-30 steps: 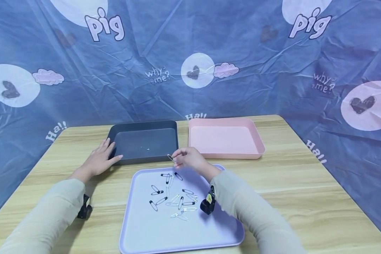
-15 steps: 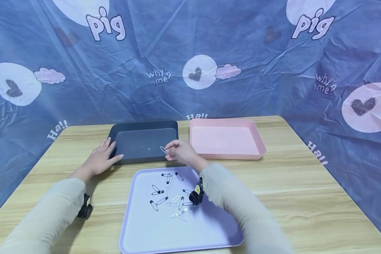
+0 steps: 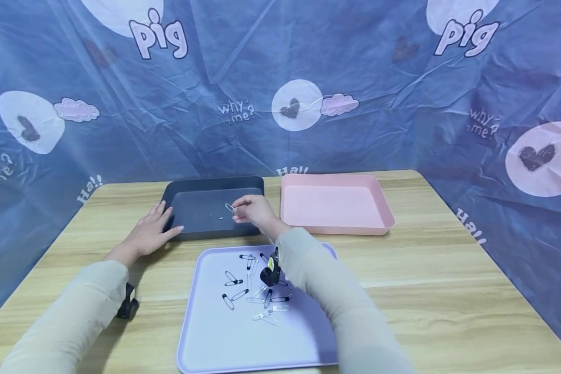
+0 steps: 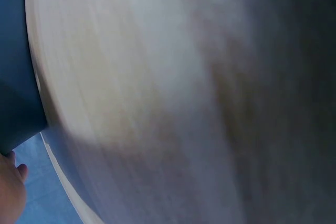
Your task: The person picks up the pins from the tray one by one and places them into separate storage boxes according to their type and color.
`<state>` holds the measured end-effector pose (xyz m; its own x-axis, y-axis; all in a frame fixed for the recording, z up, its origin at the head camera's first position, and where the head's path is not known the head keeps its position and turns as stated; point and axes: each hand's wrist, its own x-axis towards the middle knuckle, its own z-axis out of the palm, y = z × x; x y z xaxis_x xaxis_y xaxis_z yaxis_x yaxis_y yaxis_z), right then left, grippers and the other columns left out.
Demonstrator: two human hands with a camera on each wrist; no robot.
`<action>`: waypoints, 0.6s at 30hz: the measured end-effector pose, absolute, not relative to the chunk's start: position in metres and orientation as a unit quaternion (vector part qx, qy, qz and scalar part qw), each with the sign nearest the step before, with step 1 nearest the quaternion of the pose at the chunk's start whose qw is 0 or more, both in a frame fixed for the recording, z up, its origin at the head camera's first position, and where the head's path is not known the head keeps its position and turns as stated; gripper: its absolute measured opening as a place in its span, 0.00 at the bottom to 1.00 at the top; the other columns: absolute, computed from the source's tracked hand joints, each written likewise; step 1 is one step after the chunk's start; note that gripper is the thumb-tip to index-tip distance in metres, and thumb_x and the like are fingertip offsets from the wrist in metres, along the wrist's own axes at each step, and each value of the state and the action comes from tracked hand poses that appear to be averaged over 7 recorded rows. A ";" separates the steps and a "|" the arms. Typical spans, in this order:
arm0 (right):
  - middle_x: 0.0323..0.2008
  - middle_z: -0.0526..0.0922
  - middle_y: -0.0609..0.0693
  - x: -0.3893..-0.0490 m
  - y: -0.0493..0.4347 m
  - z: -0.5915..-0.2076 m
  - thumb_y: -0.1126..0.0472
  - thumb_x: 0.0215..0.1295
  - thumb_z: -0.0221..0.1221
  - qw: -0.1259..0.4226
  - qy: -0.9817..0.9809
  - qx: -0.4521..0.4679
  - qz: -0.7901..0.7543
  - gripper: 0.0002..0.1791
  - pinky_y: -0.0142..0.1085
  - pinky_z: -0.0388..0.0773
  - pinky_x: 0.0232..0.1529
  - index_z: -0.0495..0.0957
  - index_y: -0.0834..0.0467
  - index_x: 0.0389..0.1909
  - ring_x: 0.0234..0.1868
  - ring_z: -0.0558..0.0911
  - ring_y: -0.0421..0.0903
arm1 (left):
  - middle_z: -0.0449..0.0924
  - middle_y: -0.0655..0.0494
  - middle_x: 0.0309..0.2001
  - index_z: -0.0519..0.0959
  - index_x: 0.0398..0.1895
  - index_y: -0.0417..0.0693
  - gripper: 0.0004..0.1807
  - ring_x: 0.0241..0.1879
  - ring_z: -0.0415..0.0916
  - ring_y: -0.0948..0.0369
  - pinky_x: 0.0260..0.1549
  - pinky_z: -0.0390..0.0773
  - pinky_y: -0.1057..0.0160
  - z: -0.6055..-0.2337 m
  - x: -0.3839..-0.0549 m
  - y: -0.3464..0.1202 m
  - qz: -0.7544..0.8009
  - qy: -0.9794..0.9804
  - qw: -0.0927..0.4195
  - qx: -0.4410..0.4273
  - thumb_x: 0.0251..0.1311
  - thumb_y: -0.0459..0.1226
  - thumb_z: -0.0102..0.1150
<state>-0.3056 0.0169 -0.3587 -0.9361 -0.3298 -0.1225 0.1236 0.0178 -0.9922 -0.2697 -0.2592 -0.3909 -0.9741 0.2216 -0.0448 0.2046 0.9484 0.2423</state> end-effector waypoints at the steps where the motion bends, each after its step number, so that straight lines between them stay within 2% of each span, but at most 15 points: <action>1: 0.39 0.72 0.74 -0.307 0.015 -0.359 0.76 0.55 0.50 0.160 0.695 -0.069 -0.698 0.10 0.36 0.77 0.32 0.72 0.75 0.39 0.22 0.78 0.43 | 0.32 0.36 0.64 0.45 0.64 0.33 0.48 0.63 0.29 0.45 0.56 0.38 0.45 -0.391 -0.269 -0.259 0.119 0.986 0.035 0.109 0.55 0.64 0.29; 18: 0.40 0.74 0.71 -0.334 -0.005 -0.370 0.76 0.56 0.49 0.160 0.713 -0.033 -0.682 0.11 0.35 0.77 0.31 0.72 0.76 0.40 0.19 0.77 0.42 | 0.32 0.37 0.65 0.44 0.64 0.35 0.49 0.63 0.27 0.46 0.56 0.37 0.45 -0.393 -0.272 -0.261 0.122 0.986 0.040 0.106 0.53 0.66 0.28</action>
